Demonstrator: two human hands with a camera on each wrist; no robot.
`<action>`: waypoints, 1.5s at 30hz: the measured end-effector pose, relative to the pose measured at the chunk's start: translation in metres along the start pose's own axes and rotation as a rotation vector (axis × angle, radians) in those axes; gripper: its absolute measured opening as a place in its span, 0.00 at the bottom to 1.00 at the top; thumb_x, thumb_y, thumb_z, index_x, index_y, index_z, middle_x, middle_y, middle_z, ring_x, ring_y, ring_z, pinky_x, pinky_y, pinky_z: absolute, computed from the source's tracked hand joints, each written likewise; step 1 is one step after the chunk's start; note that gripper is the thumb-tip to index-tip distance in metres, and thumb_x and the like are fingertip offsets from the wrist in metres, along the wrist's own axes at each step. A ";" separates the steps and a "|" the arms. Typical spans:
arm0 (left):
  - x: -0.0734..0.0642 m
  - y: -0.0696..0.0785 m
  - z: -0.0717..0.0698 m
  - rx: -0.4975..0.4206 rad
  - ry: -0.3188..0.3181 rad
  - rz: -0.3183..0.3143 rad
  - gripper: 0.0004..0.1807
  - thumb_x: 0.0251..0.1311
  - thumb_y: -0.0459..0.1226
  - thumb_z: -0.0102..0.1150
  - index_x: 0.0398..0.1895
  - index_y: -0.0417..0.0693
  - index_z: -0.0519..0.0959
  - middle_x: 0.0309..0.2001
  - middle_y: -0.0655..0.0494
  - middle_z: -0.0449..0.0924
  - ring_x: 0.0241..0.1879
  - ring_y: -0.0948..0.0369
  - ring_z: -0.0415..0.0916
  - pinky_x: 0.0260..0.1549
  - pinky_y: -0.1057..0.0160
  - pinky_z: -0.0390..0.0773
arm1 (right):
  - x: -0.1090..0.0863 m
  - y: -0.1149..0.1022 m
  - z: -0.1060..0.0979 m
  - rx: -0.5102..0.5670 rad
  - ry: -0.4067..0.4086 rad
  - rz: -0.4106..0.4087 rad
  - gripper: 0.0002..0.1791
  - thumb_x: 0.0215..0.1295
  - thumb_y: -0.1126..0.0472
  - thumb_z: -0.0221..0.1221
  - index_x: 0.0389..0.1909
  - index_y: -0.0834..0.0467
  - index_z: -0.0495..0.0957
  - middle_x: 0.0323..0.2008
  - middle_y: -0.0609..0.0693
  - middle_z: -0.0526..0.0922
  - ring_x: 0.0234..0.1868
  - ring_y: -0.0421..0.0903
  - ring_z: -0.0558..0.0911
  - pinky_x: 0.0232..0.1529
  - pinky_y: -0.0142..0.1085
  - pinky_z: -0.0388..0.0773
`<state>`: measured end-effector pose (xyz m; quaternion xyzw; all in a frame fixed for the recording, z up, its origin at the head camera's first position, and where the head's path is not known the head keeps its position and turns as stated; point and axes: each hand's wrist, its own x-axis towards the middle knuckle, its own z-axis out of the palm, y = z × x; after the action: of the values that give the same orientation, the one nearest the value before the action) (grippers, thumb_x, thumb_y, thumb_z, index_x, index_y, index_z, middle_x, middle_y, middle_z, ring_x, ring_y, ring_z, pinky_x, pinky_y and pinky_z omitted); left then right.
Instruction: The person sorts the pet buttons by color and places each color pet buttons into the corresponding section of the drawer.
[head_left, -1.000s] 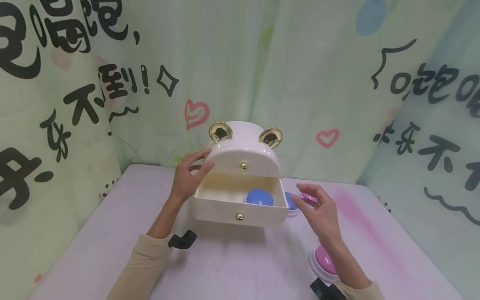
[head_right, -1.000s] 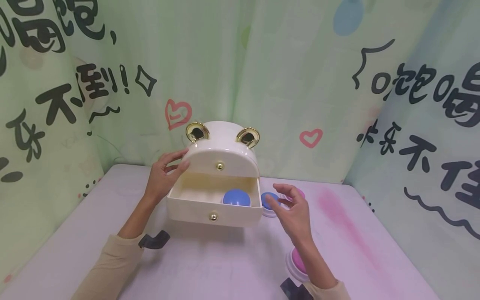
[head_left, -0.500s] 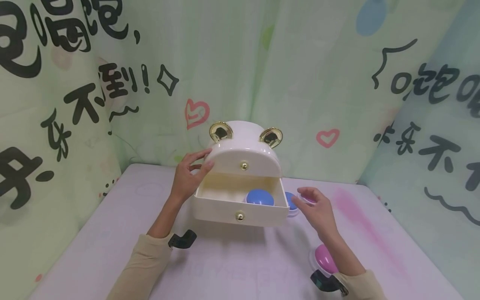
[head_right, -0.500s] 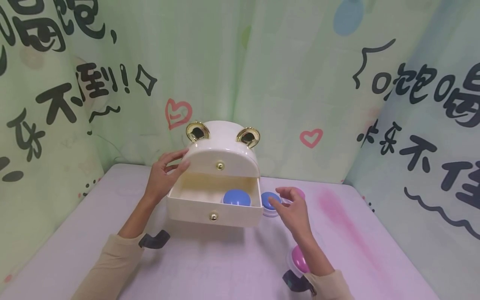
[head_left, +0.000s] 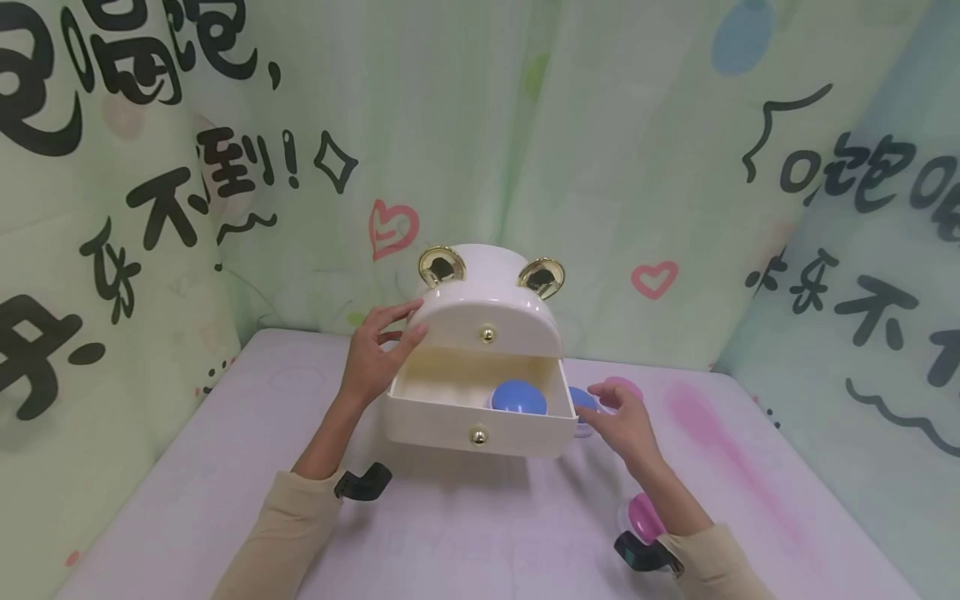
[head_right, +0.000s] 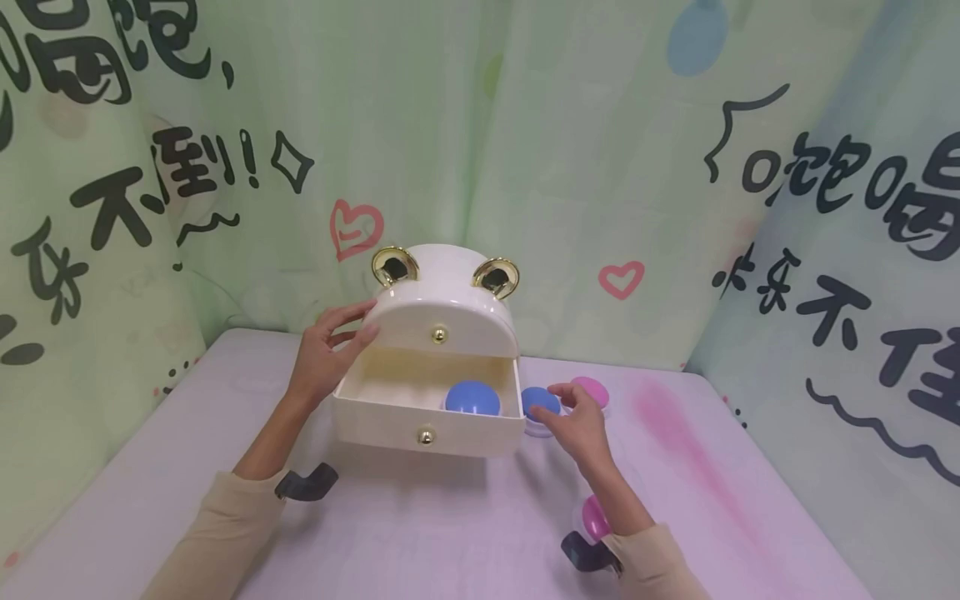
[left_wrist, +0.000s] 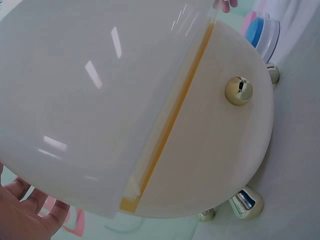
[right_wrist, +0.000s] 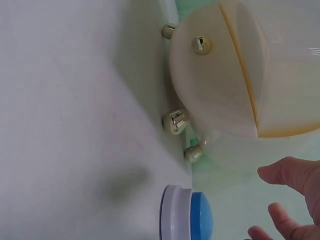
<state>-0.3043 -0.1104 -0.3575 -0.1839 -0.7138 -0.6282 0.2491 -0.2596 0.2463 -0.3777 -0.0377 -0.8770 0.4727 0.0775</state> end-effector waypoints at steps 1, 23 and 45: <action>-0.001 0.000 0.000 -0.001 0.000 0.002 0.22 0.65 0.32 0.66 0.63 0.38 0.80 0.56 0.40 0.77 0.62 0.50 0.75 0.56 0.48 0.80 | 0.001 0.001 0.001 -0.015 -0.006 0.005 0.27 0.65 0.62 0.66 0.60 0.71 0.72 0.63 0.71 0.72 0.68 0.66 0.69 0.70 0.61 0.64; -0.006 -0.007 0.001 -0.019 -0.003 0.017 0.24 0.63 0.32 0.68 0.63 0.38 0.80 0.58 0.39 0.77 0.62 0.47 0.75 0.54 0.47 0.80 | 0.016 0.018 0.014 -0.177 -0.046 0.070 0.29 0.65 0.63 0.65 0.63 0.71 0.70 0.68 0.74 0.67 0.70 0.73 0.64 0.68 0.63 0.66; 0.000 -0.005 -0.002 -0.006 -0.001 0.038 0.22 0.64 0.37 0.69 0.62 0.45 0.82 0.55 0.46 0.79 0.60 0.55 0.76 0.54 0.50 0.81 | 0.037 0.026 0.027 -0.148 -0.043 0.087 0.31 0.60 0.70 0.63 0.64 0.74 0.67 0.66 0.77 0.67 0.69 0.74 0.66 0.69 0.63 0.64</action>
<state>-0.3067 -0.1135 -0.3620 -0.1985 -0.7082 -0.6255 0.2603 -0.3004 0.2438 -0.4099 -0.0715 -0.9086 0.4101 0.0351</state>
